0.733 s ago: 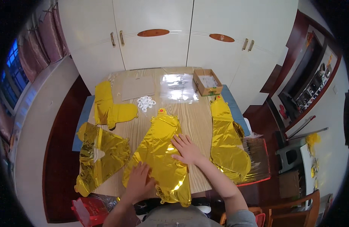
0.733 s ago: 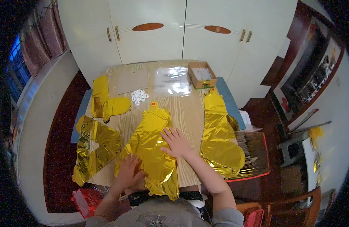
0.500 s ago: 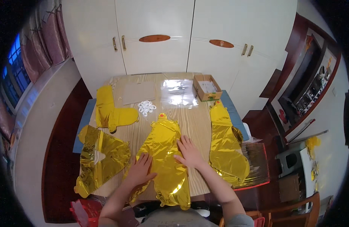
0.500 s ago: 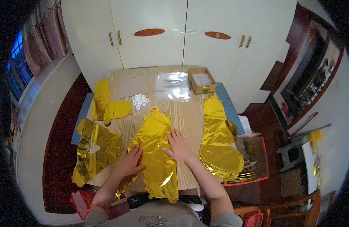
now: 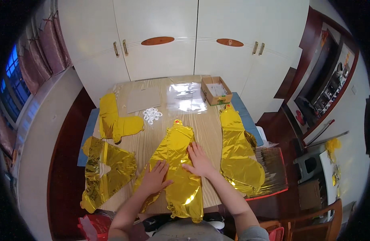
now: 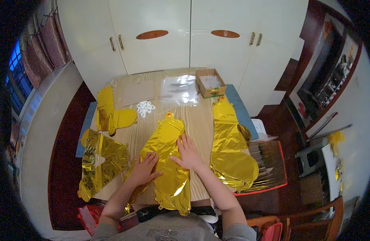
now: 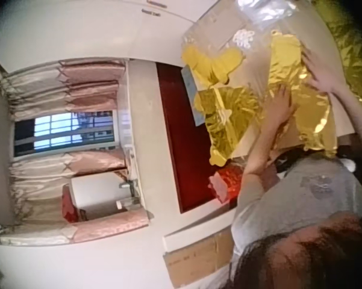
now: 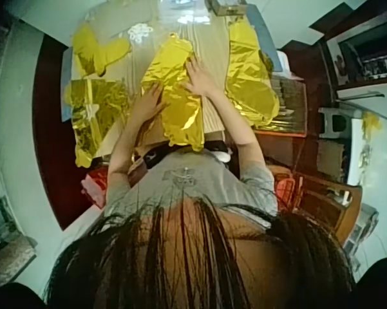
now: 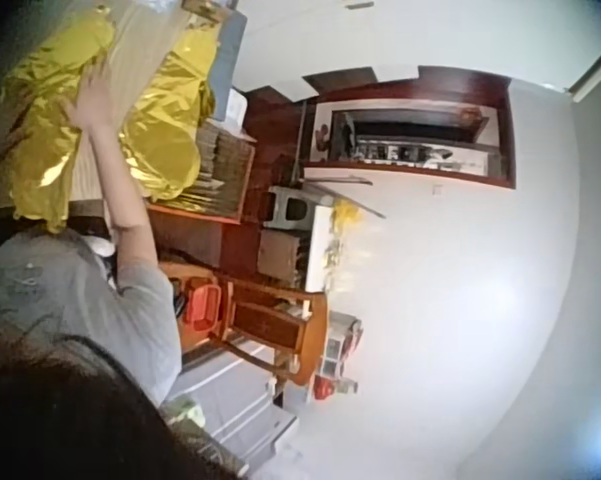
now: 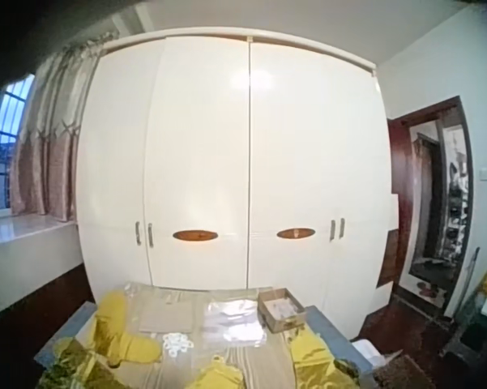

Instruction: Folding and organizing gold-colored plastic film sheets at a workstation.

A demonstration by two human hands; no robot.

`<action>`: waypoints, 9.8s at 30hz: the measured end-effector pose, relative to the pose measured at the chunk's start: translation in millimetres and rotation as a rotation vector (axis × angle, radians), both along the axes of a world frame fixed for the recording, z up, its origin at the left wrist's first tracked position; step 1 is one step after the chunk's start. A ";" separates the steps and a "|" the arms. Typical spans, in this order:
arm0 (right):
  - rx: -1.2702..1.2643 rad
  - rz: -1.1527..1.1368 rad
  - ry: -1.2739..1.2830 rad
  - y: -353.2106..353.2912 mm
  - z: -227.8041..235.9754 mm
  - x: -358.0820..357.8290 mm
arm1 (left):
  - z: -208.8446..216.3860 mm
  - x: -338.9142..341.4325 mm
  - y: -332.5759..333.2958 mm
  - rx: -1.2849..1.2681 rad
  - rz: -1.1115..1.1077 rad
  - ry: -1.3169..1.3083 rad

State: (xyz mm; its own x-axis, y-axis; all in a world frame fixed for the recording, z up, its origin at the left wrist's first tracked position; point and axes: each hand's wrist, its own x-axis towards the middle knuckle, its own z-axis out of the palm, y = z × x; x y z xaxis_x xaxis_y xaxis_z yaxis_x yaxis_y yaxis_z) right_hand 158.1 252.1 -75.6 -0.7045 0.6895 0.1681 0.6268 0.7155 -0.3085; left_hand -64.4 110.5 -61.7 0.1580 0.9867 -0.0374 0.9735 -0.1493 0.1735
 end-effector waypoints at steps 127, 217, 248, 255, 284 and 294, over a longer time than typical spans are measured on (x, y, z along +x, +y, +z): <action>0.021 0.404 0.069 -32.0 4.0 18.3 | -7.0 3.5 47.1 0.171 -0.089 -0.068; 0.046 0.791 -0.001 -54.8 7.5 -1.7 | -10.5 -31.7 62.3 0.032 -0.074 0.022; 0.129 0.097 0.129 69.2 -12.1 -14.5 | -21.4 -30.5 59.5 0.270 -0.071 0.050; 0.123 0.059 -0.093 69.6 -2.9 -15.1 | -9.5 -29.0 59.2 0.117 -0.069 0.057; 0.043 -0.017 0.117 70.9 9.3 -10.2 | 38.5 -142.3 375.3 -0.001 0.336 0.070; 0.085 -0.016 0.136 73.7 2.7 -11.3 | 28.3 -123.9 389.7 0.048 0.376 0.082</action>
